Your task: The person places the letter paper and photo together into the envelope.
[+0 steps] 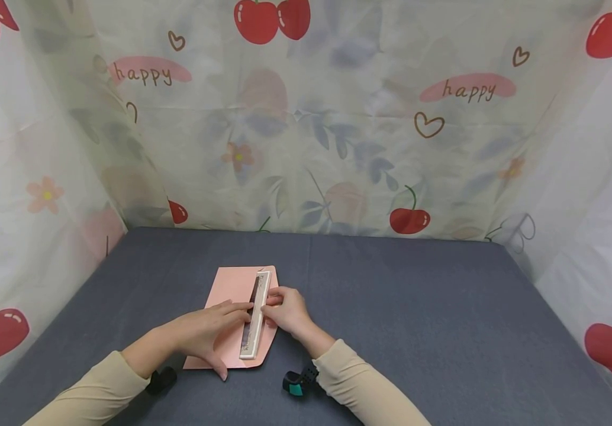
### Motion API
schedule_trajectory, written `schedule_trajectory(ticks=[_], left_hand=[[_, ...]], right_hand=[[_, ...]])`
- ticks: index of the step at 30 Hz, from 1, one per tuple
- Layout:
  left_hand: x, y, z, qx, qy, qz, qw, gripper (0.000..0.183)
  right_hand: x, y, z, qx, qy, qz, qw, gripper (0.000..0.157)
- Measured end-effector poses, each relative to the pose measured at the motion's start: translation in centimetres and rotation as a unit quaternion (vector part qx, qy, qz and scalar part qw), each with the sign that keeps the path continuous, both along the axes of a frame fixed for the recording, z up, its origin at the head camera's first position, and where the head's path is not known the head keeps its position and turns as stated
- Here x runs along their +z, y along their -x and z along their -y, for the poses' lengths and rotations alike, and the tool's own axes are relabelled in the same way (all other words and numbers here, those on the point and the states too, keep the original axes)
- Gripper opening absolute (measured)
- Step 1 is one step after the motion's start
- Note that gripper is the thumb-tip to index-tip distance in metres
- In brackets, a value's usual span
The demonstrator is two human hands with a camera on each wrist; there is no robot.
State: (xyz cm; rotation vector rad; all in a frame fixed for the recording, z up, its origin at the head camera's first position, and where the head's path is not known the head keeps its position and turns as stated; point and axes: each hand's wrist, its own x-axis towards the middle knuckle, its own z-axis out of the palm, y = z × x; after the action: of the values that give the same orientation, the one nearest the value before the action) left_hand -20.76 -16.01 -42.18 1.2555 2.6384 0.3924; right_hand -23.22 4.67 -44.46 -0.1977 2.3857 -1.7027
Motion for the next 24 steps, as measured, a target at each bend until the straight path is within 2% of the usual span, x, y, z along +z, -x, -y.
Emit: schedule_trajectory(ticks=[13, 24], left_hand=[[-0.22, 0.01, 0.07, -0.006, -0.003, -0.026, 0.9996, 0.093], [-0.1, 0.02, 0.0, 0.011, 0.01, -0.002, 0.9999, 0.094]], right_hand=[[-0.35, -0.03, 0.36, -0.003, 0.024, 0.007, 1.0, 0.04], [-0.54, 0.14, 0.54, -0.002, 0.025, -0.01, 1.0, 0.044]])
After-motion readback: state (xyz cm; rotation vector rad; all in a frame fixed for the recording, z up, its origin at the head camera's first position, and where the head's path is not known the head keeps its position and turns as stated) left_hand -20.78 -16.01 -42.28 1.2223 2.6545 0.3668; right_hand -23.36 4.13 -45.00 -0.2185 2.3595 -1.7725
